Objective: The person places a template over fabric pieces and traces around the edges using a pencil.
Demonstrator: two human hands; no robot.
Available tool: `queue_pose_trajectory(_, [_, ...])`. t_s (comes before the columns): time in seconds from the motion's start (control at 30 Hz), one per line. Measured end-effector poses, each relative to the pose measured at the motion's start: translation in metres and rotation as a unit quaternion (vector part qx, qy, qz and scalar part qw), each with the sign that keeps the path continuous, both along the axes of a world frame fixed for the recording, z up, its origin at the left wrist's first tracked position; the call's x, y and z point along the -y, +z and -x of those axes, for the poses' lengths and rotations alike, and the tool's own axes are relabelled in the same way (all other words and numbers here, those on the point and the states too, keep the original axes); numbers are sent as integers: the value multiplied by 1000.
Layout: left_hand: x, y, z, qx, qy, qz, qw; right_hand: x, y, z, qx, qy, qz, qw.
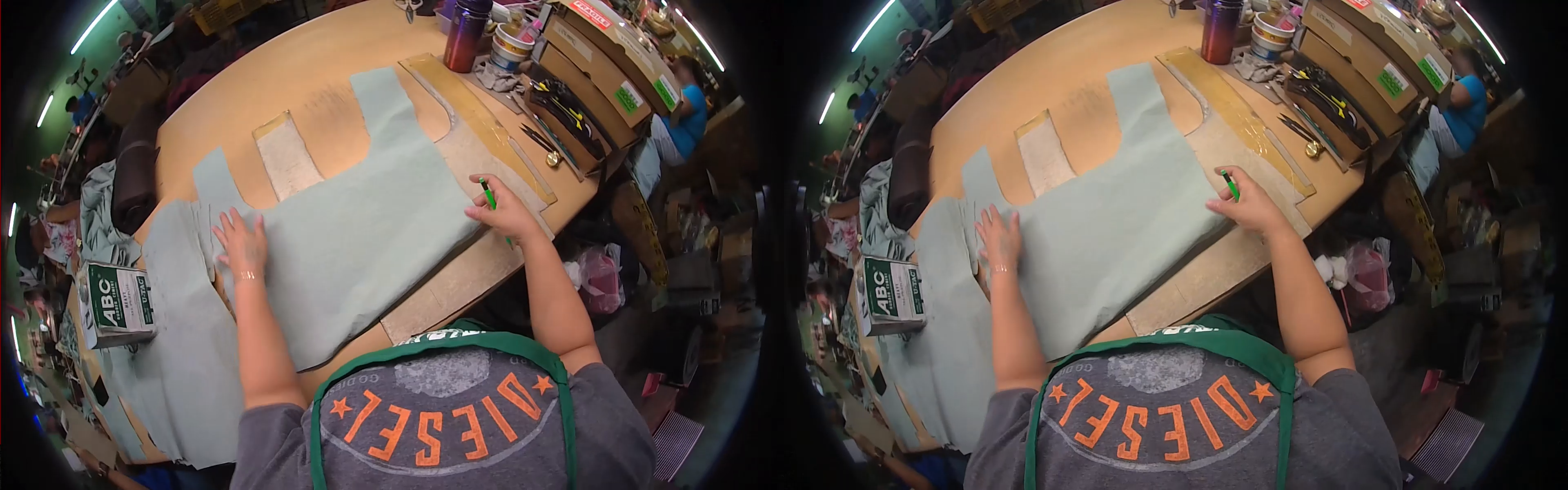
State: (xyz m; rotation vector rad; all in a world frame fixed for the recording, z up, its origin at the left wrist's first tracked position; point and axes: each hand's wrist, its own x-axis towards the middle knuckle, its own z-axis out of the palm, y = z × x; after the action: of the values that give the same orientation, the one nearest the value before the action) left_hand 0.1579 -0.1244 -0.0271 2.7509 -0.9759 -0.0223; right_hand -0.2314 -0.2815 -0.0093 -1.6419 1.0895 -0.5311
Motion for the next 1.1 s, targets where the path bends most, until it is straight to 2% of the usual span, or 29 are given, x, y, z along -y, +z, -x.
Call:
queue_pose_trajectory(0.03, [-18,6,25,17,-49,15,999,-6,1,2,14,37,15,999])
queue_pose_trajectory(0.13, [-61,18,99,-40,-112,-74,990,-19,2,1,-2,163,94,982])
queue_pose_trajectory(0.2, [-76,6,120,-77,-113,-103,985,-17,14,-1,39,167,36,985])
queue_pose_trajectory(0.27, [-71,4,119,-84,-101,-92,987,2,42,-5,141,76,-145,976])
queue_pose_trajectory(0.37, [-47,-1,119,-81,-68,-66,992,40,51,-1,112,59,-84,988])
queue_pose_trajectory(0.4, [-41,-4,122,-78,-54,-56,994,44,37,3,26,55,13,998])
queue_pose_trajectory(0.47, [-34,-10,126,-73,-31,-42,996,55,-4,7,-138,41,210,967])
queue_pose_trajectory(0.5, [-33,-10,130,-70,-20,-33,997,44,-1,8,-150,24,179,972])
queue_pose_trajectory(0.6, [-47,10,161,8,-50,25,998,33,9,13,-152,32,-76,985])
queue_pose_trajectory(0.63, [-51,10,172,0,-82,-3,997,33,1,14,-139,71,-94,983])
queue_pose_trajectory(0.73, [-62,6,201,-24,-157,-65,985,23,1,11,-208,190,100,954])
queue_pose_trajectory(0.8, [-67,-3,216,-39,-177,-70,981,35,2,16,-210,128,138,959])
queue_pose_trajectory(0.87, [-75,10,232,-70,-182,-94,976,62,4,33,-219,39,176,959])
queue_pose_trajectory(0.97, [-94,26,254,-103,-191,-153,964,108,0,66,-342,-40,276,897])
queue_pose_trajectory(1.03, [-102,21,251,-111,-146,-96,978,120,-9,72,-415,-49,303,856])
queue_pose_trajectory(1.1, [-108,10,240,-92,-100,-27,990,127,-7,67,-394,-37,277,875])
